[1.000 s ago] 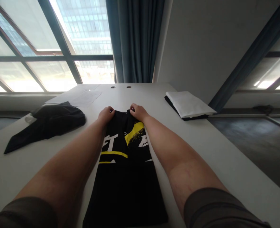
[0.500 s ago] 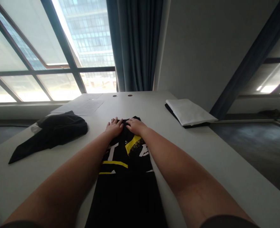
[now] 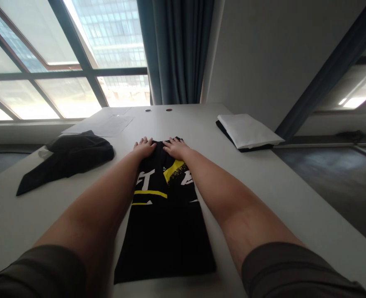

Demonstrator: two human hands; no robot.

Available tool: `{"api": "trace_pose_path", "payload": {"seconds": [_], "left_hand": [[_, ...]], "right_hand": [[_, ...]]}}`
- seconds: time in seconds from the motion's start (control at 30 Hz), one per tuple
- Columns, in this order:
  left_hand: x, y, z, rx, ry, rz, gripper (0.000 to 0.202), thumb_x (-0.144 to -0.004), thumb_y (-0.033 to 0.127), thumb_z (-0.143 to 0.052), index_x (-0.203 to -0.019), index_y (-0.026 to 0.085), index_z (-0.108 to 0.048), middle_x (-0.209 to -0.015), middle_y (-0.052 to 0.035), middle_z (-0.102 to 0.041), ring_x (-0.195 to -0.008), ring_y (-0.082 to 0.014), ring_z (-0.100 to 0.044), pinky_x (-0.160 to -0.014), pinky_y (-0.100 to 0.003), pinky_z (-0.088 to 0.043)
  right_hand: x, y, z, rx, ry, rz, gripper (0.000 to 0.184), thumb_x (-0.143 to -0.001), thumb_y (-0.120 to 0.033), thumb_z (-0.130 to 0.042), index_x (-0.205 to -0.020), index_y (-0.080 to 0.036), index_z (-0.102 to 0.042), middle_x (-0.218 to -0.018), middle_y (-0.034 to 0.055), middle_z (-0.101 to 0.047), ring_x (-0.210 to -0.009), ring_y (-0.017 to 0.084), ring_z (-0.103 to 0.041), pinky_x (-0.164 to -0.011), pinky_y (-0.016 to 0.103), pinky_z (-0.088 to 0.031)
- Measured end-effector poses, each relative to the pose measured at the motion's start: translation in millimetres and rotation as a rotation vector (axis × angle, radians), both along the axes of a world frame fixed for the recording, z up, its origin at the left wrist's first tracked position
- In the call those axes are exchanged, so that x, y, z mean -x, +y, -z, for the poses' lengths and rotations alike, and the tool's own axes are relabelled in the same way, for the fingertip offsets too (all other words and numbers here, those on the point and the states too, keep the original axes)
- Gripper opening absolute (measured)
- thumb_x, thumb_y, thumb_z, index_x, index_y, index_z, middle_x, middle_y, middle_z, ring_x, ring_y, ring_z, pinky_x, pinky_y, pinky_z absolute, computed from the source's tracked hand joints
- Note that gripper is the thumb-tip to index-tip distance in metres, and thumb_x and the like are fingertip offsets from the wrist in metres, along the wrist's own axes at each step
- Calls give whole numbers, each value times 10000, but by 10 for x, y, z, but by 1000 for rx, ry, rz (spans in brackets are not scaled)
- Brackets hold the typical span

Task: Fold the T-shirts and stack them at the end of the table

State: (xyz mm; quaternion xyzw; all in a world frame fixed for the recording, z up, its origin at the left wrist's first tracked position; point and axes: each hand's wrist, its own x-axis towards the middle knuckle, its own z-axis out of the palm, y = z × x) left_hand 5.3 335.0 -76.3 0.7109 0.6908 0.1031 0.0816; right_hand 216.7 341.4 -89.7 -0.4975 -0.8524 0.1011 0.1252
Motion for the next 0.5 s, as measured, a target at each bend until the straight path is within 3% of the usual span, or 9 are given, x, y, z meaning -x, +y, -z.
{"api": "trace_pose_path", "payload": {"seconds": [0.13, 0.2, 0.3, 0.4, 0.5], "left_hand": [[16, -20, -24, -55, -19, 33, 640, -975, 526, -385, -1560, 267, -408, -1647, -125, -369, -1522, -337, -312, -1217, -594, -208], [36, -31, -35, -110, -30, 16, 616, -982, 488, -377, -1555, 264, -414, -1596, -125, -449, -1467, -339, -396, -1191, -569, -279], [75, -18, -41, -161, -47, -43, 570, -948, 451, -466, -1471, 231, -519, -1479, -163, -561, -1366, -382, -494, -1107, -562, -387], [103, -1, -45, -156, -82, -47, 405, -912, 418, -553, -1258, 243, -670, -1326, -138, -669, -1234, -366, -596, -1029, -515, -466], [113, -20, -65, -194, -131, 4, 293, -939, 367, -533, -1182, 282, -672, -1261, -66, -704, -1187, -285, -625, -1012, -419, -489]], "right_hand": [[-68, 52, -26, -160, 106, 82, 535, -1029, -468, -403, -1514, -266, -501, -1549, 118, -506, -1450, 340, -390, -1204, 580, -242], [-157, 90, -45, -237, 154, 207, 483, -993, -396, -463, -1404, -184, -604, -1460, 175, -567, -1396, 358, -425, -1190, 564, -263], [-296, 157, -47, -194, 169, 359, 380, -871, -331, -614, -1173, -118, -706, -1297, 232, -629, -1284, 392, -501, -1138, 546, -338], [-356, 193, -42, -153, 187, 377, 275, -815, -289, -645, -1033, -134, -705, -1170, 204, -668, -1119, 345, -597, -1034, 466, -448], [-336, 155, -79, -133, 315, 353, 224, -835, -276, -601, -1034, -181, -644, -1030, 116, -705, -924, 260, -640, -883, 387, -516]]}}
